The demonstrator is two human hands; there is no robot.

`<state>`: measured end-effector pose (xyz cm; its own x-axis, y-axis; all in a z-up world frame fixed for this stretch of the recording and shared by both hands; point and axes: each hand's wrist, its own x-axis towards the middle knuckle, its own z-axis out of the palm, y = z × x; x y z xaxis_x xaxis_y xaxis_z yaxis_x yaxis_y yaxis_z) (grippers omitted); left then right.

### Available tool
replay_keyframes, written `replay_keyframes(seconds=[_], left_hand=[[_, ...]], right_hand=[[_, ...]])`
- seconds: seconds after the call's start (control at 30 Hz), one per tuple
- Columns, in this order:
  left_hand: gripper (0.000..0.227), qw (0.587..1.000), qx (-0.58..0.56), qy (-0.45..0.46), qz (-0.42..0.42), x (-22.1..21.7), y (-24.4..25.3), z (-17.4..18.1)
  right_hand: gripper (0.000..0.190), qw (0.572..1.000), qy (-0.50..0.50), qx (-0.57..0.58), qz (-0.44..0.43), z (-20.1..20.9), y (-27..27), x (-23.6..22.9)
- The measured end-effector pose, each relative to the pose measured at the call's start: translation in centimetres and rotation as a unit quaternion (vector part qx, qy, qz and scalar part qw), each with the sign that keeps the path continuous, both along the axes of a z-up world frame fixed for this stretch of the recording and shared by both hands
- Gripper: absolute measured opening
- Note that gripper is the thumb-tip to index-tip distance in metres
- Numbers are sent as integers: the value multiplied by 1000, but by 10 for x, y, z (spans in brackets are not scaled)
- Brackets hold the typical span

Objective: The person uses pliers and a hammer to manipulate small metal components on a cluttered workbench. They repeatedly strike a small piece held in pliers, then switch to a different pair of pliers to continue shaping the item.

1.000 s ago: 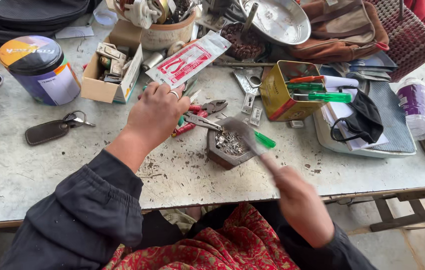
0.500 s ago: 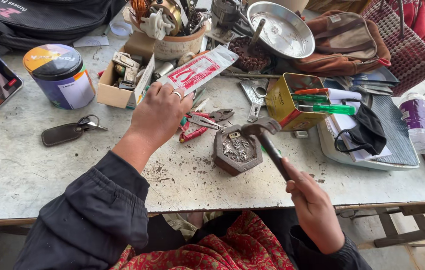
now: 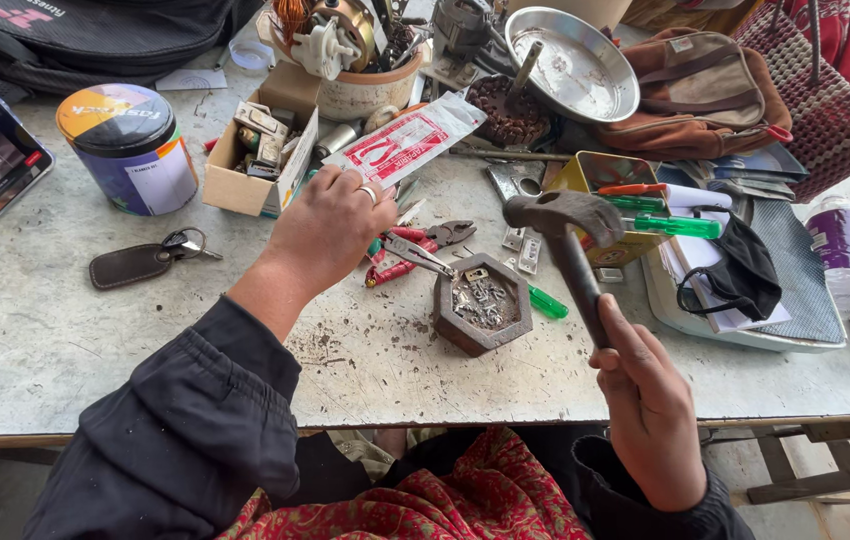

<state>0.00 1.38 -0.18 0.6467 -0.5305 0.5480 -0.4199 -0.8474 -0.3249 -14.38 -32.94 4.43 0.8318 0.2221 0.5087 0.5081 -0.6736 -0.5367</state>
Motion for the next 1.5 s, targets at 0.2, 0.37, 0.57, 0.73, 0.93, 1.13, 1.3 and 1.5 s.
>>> replay_keyframes(seconds=[0.2,0.37,0.57,0.73,0.93,1.13,1.3,1.5], left_hand=[[15,1000,-21,14,-11,2,-2,-3],[11,995,-58,81,-9,8,1,-11],[14,988,-115,102,-29,10,2,-16],[15,988,-108,110,-19,13,5,-21],[25,991,-95,90,-25,15,2,-15],[21,990,-84,108,-13,14,3,-23],[17,992,-82,95,-13,9,2,-13],[24,995,-58,82,-7,14,3,-21]], right_hand=[[59,997,74,-11,-28,-20,5,1],[54,999,-30,21,17,-35,0,0],[51,999,41,-22,-16,-33,-10,0],[53,1000,-19,-19,4,-34,-2,4],[45,971,164,-163,-56,-16,4,10],[36,998,-39,-21,40,-17,-3,4],[52,980,163,-111,-34,-7,5,11],[46,1000,23,-12,5,-3,-2,6]])
